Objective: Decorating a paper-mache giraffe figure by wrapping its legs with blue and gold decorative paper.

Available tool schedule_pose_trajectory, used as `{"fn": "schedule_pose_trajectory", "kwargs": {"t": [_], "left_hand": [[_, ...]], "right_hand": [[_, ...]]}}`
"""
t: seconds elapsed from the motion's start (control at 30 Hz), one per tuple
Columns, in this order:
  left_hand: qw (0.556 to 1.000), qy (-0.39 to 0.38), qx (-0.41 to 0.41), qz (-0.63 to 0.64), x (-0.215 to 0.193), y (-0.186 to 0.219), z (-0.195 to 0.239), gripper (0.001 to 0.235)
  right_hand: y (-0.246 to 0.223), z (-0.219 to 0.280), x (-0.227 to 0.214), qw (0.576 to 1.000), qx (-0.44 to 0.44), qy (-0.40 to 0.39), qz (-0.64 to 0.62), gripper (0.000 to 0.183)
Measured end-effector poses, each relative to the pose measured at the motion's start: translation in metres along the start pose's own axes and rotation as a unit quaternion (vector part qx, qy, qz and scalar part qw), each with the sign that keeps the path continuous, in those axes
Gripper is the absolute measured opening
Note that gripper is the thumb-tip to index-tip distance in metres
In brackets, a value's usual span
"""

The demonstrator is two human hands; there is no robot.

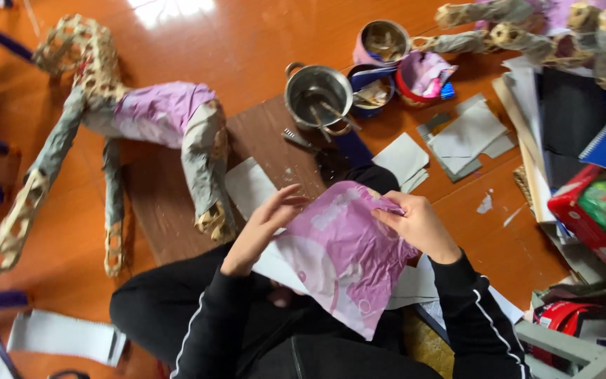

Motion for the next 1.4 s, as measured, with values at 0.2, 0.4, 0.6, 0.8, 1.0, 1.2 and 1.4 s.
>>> {"fn": "schedule_pose_trajectory", "kwargs": {"t": [0.2,0.4,0.6,0.8,1.0,1.2,1.4], "left_hand": [[0.997,0.029,-0.063,-0.044,-0.008,-0.067,-0.013,0.024],[0.988,0.143,-0.04,0.028,-0.056,-0.085,-0.004,0.02],[0.933,0.297,0.01,0.204,-0.07,-0.073,0.011,0.014],[0.937,0.282,0.023,0.204,-0.076,-0.077,0.027,0.016],[0.964,0.251,0.051,0.077,-0.097,-0.05,0.054,0.007],[0.97,0.234,0.058,0.03,-0.103,-0.045,0.074,0.011],[0.982,0.174,0.075,-0.012,-0.11,-0.049,0.084,0.029]], "right_hand": [[-0.004,-0.004,0.037,0.999,0.014,-0.043,-0.023,0.017],[0.051,-0.018,0.022,0.998,0.034,0.048,0.012,0.026],[0.018,-0.015,0.07,0.955,0.036,-0.094,-0.278,0.101],[0.006,-0.025,0.092,0.969,0.035,-0.021,-0.242,0.019],[-0.015,-0.026,0.095,0.975,0.033,-0.089,-0.202,0.007],[-0.017,-0.027,0.123,0.963,-0.012,-0.119,-0.242,0.004],[-0.03,-0.029,0.132,0.924,-0.026,-0.157,-0.347,0.034]]}}
Point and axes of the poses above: each hand's wrist, its own z-axis away from the middle knuckle, its own x-axis out of the palm, y = z × x, the point moved 9 cm from there along -z, towards the middle knuckle, and after that the axes turned 14 degrees about z, right-handed, at the moved point
